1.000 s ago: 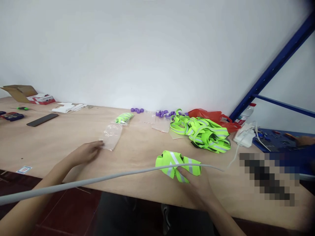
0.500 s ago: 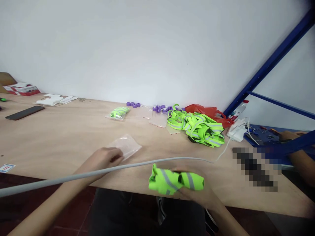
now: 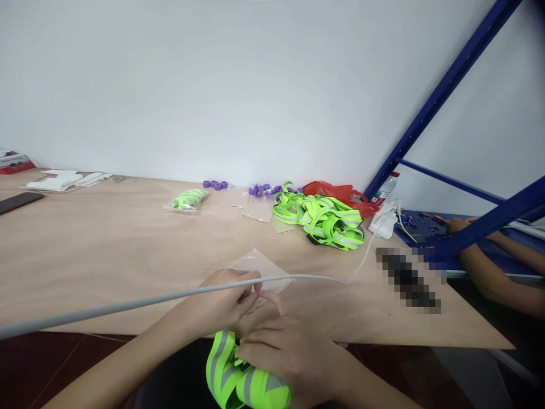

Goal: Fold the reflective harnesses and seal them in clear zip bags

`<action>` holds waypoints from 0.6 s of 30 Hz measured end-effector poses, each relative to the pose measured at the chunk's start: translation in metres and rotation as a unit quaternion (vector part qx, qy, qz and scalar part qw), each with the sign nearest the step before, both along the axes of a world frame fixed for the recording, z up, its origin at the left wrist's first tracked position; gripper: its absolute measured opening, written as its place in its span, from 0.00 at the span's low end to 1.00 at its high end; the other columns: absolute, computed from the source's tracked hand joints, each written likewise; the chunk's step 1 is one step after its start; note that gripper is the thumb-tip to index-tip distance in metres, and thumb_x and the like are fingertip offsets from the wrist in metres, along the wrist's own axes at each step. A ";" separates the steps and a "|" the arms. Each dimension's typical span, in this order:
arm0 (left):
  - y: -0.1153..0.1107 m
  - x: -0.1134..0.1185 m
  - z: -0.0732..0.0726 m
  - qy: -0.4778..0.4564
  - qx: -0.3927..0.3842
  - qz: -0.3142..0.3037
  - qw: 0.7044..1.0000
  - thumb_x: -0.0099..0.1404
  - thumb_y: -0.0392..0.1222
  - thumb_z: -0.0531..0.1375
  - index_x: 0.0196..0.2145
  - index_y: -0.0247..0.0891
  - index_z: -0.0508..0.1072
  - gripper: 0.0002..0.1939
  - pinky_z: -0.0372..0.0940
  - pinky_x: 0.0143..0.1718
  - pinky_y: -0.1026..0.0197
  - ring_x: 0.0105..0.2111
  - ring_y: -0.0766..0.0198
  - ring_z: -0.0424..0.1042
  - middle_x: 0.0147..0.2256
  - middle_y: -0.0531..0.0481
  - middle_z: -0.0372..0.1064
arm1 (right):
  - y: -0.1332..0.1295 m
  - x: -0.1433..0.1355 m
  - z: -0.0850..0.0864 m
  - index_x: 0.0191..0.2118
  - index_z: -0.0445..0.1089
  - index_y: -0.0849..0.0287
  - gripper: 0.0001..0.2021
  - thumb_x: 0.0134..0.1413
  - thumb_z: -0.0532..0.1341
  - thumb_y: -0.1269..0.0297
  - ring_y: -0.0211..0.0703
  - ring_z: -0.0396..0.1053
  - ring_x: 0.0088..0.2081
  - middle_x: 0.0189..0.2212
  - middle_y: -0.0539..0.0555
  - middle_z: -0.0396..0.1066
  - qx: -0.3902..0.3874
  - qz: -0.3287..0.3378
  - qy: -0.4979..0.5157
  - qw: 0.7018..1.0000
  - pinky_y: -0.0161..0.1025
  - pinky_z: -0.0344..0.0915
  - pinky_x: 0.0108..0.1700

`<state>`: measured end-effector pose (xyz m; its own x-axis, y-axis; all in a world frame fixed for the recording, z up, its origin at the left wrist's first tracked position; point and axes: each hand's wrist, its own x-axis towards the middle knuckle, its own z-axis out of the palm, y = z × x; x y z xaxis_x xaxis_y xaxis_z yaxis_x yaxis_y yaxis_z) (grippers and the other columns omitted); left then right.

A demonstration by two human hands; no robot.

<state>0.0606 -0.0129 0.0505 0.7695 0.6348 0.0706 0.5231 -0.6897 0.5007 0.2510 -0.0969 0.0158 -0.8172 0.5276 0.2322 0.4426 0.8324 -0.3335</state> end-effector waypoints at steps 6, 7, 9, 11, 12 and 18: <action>-0.003 0.001 0.001 0.004 -0.016 -0.013 1.000 0.69 0.39 0.51 0.28 0.39 0.63 0.10 0.50 0.28 0.63 0.25 0.65 0.60 0.24 0.55 0.60 | -0.001 0.008 0.012 0.51 0.69 0.58 0.20 0.51 0.62 0.60 0.45 0.74 0.45 0.43 0.54 0.79 -0.053 -0.004 -0.004 0.999 0.54 0.45 0.67; -0.004 0.001 0.001 -0.005 -0.029 -0.010 1.000 0.69 0.40 0.51 0.28 0.39 0.63 0.11 0.51 0.27 0.64 0.24 0.65 0.59 0.24 0.56 0.60 | -0.001 0.009 0.013 0.50 0.69 0.58 0.19 0.52 0.62 0.60 0.45 0.74 0.45 0.43 0.54 0.79 -0.061 -0.007 0.004 0.998 0.54 0.44 0.67; -0.007 0.002 0.003 -0.032 -0.056 -0.002 0.998 0.69 0.41 0.52 0.27 0.40 0.62 0.11 0.51 0.26 0.64 0.23 0.66 0.59 0.23 0.56 0.60 | 0.000 0.009 0.015 0.50 0.69 0.58 0.18 0.53 0.62 0.59 0.44 0.75 0.44 0.43 0.53 0.79 -0.072 -0.009 0.015 0.997 0.54 0.46 0.67; -0.011 0.006 0.004 -0.057 -0.073 -0.002 0.996 0.68 0.42 0.53 0.26 0.40 0.61 0.12 0.52 0.26 0.64 0.23 0.67 0.59 0.23 0.56 0.60 | 0.002 0.005 0.017 0.49 0.70 0.57 0.17 0.53 0.63 0.60 0.45 0.75 0.45 0.43 0.53 0.79 -0.081 -0.009 0.007 0.997 0.51 0.53 0.64; -0.014 0.008 0.005 -0.067 -0.079 -0.005 0.995 0.68 0.43 0.54 0.26 0.40 0.61 0.12 0.52 0.25 0.65 0.23 0.67 0.59 0.23 0.56 0.60 | 0.002 0.003 0.017 0.48 0.71 0.57 0.16 0.53 0.63 0.61 0.45 0.74 0.46 0.43 0.53 0.79 -0.086 -0.009 -0.001 0.996 0.48 0.57 0.61; -0.011 0.018 0.022 -0.190 -0.052 0.021 0.980 0.63 0.36 0.55 0.25 0.40 0.60 0.09 0.52 0.23 0.66 0.20 0.69 0.57 0.20 0.59 0.57 | 0.001 -0.007 0.020 0.47 0.72 0.56 0.14 0.59 0.61 0.56 0.40 0.75 0.39 0.39 0.49 0.79 -0.137 0.029 -0.017 0.990 0.34 0.66 0.44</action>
<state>0.0786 -0.0244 0.0720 0.6734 0.6843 0.2796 0.3125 -0.6063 0.7312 0.2439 -0.0958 0.0360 -0.8528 0.5189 0.0590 0.4117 0.7375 -0.5353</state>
